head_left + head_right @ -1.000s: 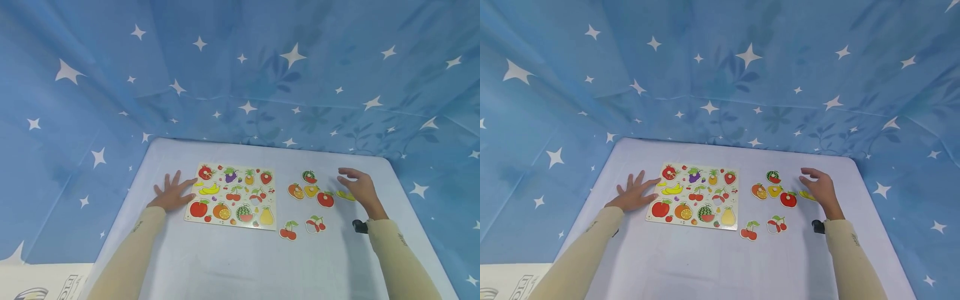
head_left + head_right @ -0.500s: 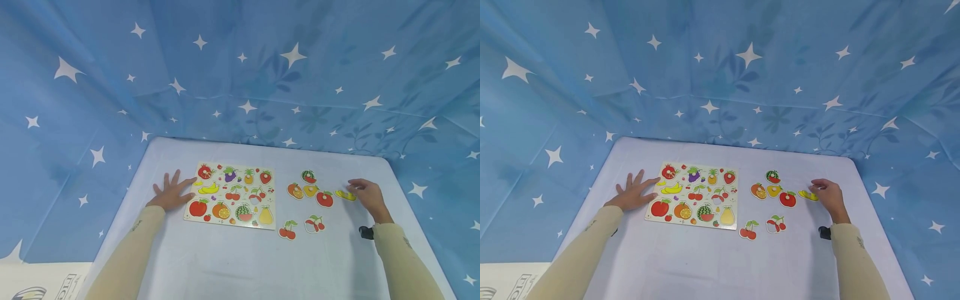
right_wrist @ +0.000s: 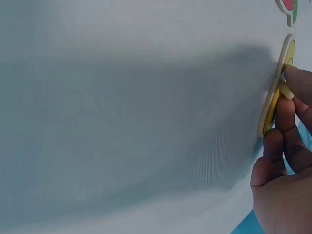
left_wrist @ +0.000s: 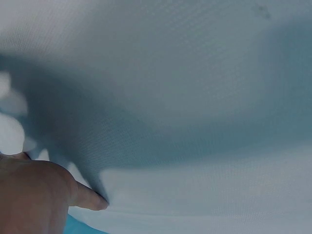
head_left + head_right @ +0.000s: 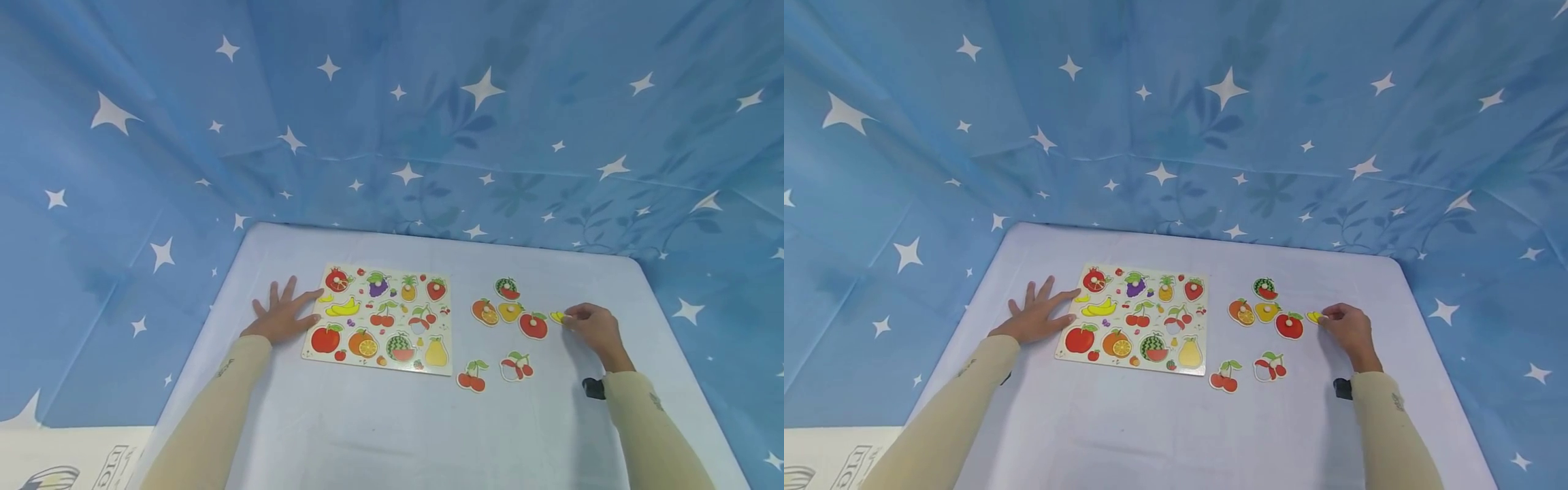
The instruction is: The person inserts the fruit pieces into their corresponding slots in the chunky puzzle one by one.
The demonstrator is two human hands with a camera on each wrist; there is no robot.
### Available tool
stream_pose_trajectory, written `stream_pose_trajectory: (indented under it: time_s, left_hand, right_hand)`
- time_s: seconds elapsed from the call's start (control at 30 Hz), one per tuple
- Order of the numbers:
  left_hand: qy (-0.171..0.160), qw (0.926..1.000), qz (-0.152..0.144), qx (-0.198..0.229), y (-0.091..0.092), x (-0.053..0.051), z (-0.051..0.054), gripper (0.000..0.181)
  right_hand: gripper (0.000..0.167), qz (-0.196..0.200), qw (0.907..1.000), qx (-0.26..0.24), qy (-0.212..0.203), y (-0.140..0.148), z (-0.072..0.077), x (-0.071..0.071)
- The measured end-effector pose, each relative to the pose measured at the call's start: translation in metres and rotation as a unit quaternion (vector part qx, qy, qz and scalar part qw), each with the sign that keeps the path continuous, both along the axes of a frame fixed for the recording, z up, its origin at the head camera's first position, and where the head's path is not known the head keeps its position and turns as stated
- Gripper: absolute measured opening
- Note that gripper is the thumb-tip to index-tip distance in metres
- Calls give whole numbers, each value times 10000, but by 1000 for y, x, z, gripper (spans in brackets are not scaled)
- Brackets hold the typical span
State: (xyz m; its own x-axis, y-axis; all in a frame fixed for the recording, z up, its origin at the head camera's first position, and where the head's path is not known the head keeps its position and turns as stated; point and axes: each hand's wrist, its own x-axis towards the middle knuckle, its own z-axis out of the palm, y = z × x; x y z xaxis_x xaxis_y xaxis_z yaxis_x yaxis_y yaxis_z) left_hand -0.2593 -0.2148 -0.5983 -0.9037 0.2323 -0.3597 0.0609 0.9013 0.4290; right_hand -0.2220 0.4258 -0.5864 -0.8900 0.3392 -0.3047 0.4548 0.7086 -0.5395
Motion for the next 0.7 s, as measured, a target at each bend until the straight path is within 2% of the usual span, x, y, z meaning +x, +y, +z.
stream_pose_trajectory:
  time_s: [0.23,0.5,0.7]
  left_hand:
    - [55,10000,6,29,-1,0,-1,72]
    - [62,10000,-15,24,-1,0,-2,72]
    - [54,10000,32,46,0,0,-2,71]
  right_hand:
    - [28,16,9997,229,82,-5,-4,1]
    - [28,2,9996,223,156,-5,-6,3]
    - [27,48,9995,224,229,-6,-2,2]
